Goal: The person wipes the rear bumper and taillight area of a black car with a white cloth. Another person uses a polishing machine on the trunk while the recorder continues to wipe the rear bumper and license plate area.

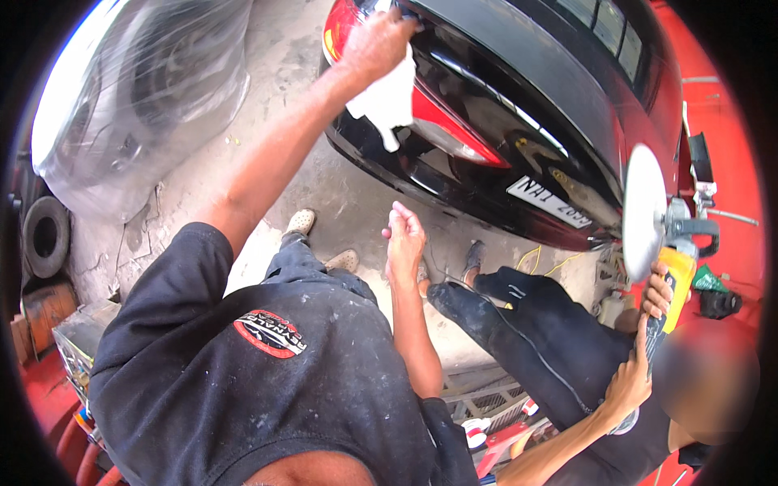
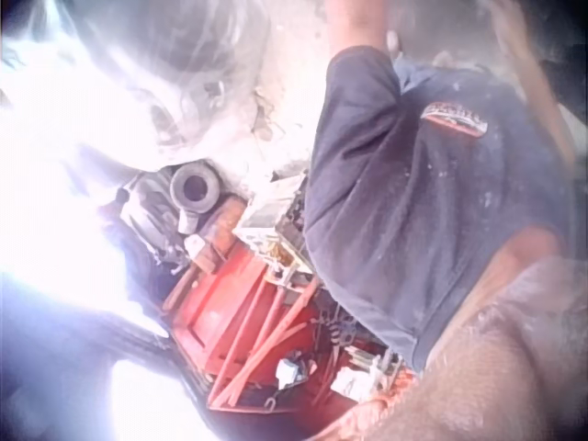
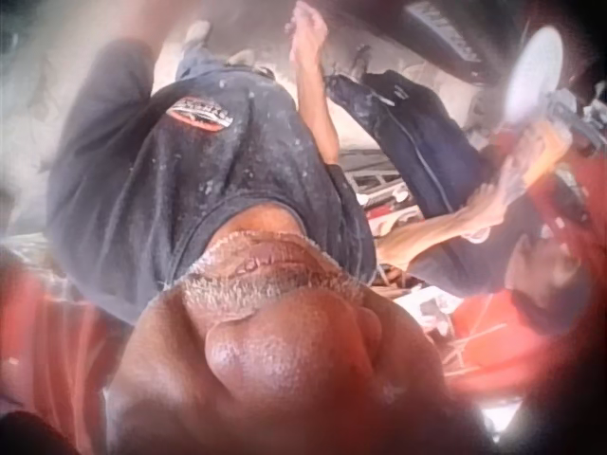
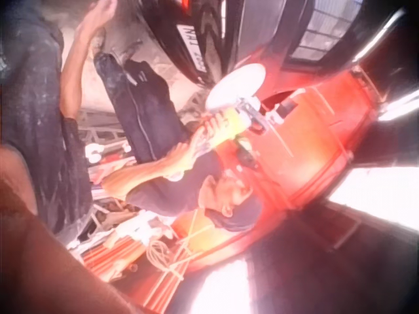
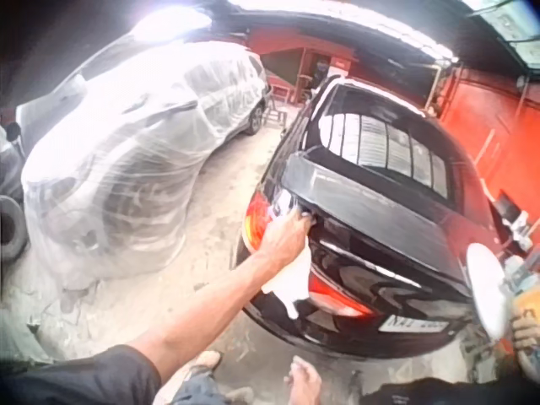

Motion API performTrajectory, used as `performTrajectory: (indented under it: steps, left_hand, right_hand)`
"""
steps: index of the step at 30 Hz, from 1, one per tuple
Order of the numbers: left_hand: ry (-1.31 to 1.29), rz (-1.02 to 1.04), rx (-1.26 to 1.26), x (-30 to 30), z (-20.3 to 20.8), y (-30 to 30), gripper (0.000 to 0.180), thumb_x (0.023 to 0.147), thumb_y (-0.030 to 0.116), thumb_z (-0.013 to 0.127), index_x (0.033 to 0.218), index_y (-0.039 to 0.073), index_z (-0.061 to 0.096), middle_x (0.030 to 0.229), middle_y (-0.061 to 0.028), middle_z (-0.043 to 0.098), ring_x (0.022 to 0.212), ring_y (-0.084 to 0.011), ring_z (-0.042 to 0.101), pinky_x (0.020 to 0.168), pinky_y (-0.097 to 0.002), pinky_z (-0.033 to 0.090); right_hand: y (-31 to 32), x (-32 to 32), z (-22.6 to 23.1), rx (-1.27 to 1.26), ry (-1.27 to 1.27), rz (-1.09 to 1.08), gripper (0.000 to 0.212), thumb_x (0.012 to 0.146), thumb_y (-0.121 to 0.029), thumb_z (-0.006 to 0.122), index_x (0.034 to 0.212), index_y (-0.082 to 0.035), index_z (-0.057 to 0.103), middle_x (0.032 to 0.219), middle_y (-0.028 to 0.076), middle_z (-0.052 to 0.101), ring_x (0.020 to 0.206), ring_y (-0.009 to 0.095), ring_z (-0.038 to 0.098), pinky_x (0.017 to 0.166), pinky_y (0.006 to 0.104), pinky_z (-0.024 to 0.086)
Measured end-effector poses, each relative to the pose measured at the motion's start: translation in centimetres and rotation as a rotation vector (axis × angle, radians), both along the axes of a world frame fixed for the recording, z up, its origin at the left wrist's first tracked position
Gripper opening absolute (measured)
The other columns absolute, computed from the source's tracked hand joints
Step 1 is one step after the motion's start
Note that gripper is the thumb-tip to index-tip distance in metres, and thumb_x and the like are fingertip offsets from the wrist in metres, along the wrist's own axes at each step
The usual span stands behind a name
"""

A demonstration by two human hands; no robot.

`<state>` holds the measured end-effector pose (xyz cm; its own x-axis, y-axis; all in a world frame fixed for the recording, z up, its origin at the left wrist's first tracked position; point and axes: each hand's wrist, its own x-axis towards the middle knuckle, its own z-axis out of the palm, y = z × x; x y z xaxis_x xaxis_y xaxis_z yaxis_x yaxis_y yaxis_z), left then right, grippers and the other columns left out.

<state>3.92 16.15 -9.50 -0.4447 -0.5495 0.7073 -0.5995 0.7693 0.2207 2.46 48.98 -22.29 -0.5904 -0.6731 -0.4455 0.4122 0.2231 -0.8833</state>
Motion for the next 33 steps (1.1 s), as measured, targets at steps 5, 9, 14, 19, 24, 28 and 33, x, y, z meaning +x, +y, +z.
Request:
performTrajectory:
  steps: [5,9,14,19,24,28,33]
  left_hand:
    - [-0.055,-0.076,-0.078,0.1,-0.5,0.3,0.026,0.085,0.003,0.06,0.106,0.009,0.075,0.108,-0.0129,0.065,0.101,-0.0318,0.066,0.079,-0.0424,0.059]
    - [-0.129,-0.126,-0.196,0.9,-0.5,-3.0,0.031,0.085,0.003,0.06,0.112,0.01,0.074,0.111,-0.0093,0.066,0.102,-0.0307,0.065,0.082,-0.0409,0.058]
    - [-0.226,-0.039,-0.078,0.6,0.0,-0.8,0.032,0.084,0.005,0.061,0.112,0.011,0.074,0.112,-0.0104,0.066,0.102,-0.0292,0.065,0.082,-0.0387,0.059]
    - [-0.15,-0.062,-0.261,1.1,-0.8,-0.5,0.03,0.086,0.001,0.063,0.112,0.009,0.075,0.107,-0.0106,0.068,0.1,-0.0259,0.065,0.082,-0.0347,0.059]
    - [-0.181,-0.071,-0.11,0.8,-0.8,-0.9,0.031,0.084,0.0,0.062,0.112,0.008,0.073,0.104,-0.009,0.067,0.097,-0.0267,0.064,0.079,-0.0383,0.058]
    - [-0.175,-0.131,-0.243,0.9,-1.0,-1.5,0.035,0.085,0.002,0.06,0.116,0.012,0.074,0.107,-0.0085,0.068,0.099,-0.0268,0.064,0.081,-0.0372,0.059]
    - [-0.205,-0.068,-0.174,0.4,-0.3,-2.9,0.032,0.084,0.003,0.06,0.111,0.01,0.074,0.105,-0.0104,0.069,0.098,-0.0271,0.065,0.079,-0.0385,0.059]
  right_hand:
    - [0.6,-0.8,-0.5,0.045,0.08,-0.023,0.026,0.1,-0.017,0.064,0.124,-0.006,0.068,0.105,0.0,0.064,0.087,0.006,0.056,0.073,0.024,0.05]
    - [0.9,-1.4,-1.0,0.049,0.093,-0.032,0.025,0.099,-0.016,0.065,0.122,-0.006,0.07,0.095,-0.003,0.062,0.083,0.006,0.053,0.07,0.0233,0.051]
    - [0.7,-0.9,-0.5,0.058,0.137,-0.037,0.026,0.099,-0.017,0.066,0.122,-0.005,0.069,0.092,-0.003,0.059,0.08,0.006,0.053,0.069,0.0229,0.05]
    - [-0.2,-0.8,-0.6,0.042,0.148,-0.005,0.027,0.099,-0.018,0.065,0.122,-0.005,0.069,0.09,-0.004,0.058,0.079,0.005,0.053,0.069,0.0228,0.05]
    - [-0.5,-0.6,-0.5,0.053,0.121,-0.003,0.026,0.1,-0.017,0.065,0.123,-0.005,0.069,0.094,-0.003,0.06,0.081,0.005,0.053,0.07,0.0228,0.05]
    - [-0.5,-0.8,-1.0,0.062,0.132,0.005,0.025,0.1,-0.018,0.065,0.122,-0.006,0.069,0.103,-0.002,0.065,0.084,0.005,0.055,0.071,0.0227,0.05]
    - [-0.2,-1.2,-0.5,0.058,0.142,0.013,0.025,0.1,-0.018,0.064,0.122,-0.008,0.069,0.106,-0.001,0.066,0.086,0.006,0.056,0.073,0.0235,0.05]
